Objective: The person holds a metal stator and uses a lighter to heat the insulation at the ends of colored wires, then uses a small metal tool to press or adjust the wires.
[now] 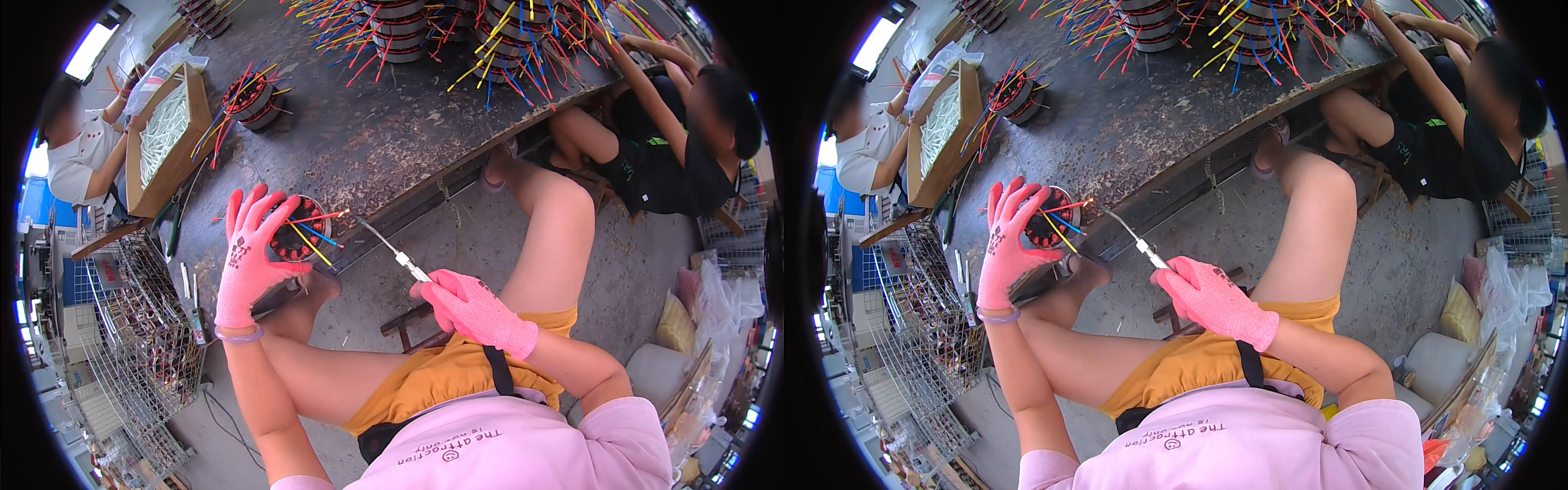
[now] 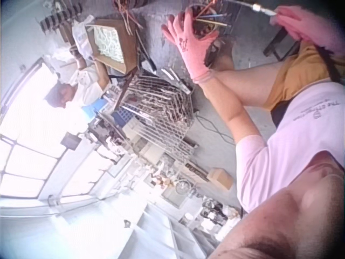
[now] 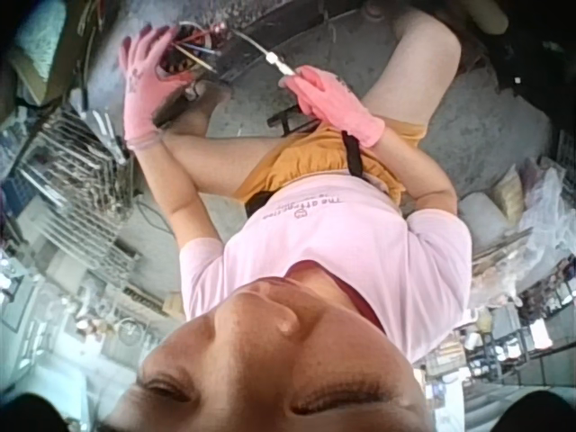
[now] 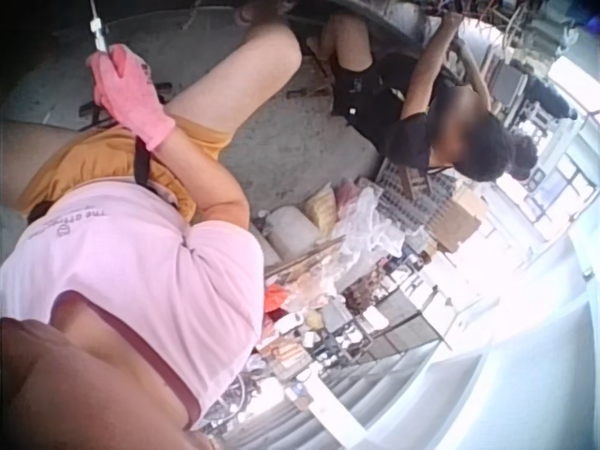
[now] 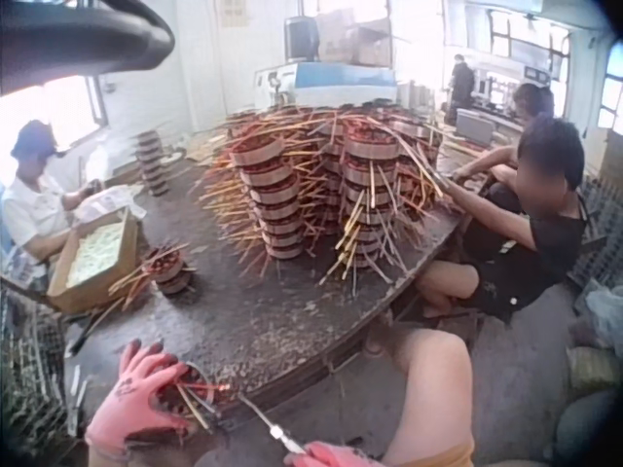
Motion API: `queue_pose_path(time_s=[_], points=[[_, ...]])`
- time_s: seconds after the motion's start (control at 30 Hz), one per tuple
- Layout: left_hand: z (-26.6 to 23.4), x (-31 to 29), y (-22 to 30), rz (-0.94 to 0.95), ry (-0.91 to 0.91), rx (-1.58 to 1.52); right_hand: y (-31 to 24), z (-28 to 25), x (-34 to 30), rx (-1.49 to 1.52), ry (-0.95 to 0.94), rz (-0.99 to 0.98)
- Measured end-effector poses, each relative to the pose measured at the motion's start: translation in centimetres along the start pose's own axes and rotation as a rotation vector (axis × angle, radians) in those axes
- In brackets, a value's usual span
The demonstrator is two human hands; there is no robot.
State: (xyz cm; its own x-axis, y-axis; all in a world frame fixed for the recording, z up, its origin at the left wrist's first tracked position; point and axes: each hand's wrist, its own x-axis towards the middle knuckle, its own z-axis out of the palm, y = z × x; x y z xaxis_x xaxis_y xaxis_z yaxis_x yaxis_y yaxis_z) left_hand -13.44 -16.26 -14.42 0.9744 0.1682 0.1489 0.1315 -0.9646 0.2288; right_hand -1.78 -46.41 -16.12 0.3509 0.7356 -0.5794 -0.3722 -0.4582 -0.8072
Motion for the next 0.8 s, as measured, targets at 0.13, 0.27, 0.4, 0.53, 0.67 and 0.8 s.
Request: queue_pose_path(time_s=[0.13, 0.27, 0.4, 0.53, 0.67, 0.8], points=[[-0.3, 0.2, 0.2, 0.000, -0.016, 0.002, 0.6, 0.1, 0.2, -0.005, 0.011, -0.034], [-0.3, 0.2, -0.1, 0.007, -0.022, 0.006, 0.1, -0.1, -0.1, -0.021, -0.002, -0.008], [-0.3, 0.2, -0.1, 0.016, -0.023, 0.013, -0.3, -0.1, 0.0, -0.059, -0.010, 0.005], [-0.3, 0.2, -0.1, 0.022, -0.023, 0.013, 0.7, 0.0, 0.5, -0.063, 0.004, -0.059], [-0.3, 0.2, -0.4, 0.036, -0.025, 0.029, 0.4, -0.1, 0.1, -0.040, 0.000, -0.024], [-0.2, 0.3, -0.5, 0.048, -0.025, 0.024, 0.2, -0.1, -0.1, -0.029, -0.009, -0.005]])
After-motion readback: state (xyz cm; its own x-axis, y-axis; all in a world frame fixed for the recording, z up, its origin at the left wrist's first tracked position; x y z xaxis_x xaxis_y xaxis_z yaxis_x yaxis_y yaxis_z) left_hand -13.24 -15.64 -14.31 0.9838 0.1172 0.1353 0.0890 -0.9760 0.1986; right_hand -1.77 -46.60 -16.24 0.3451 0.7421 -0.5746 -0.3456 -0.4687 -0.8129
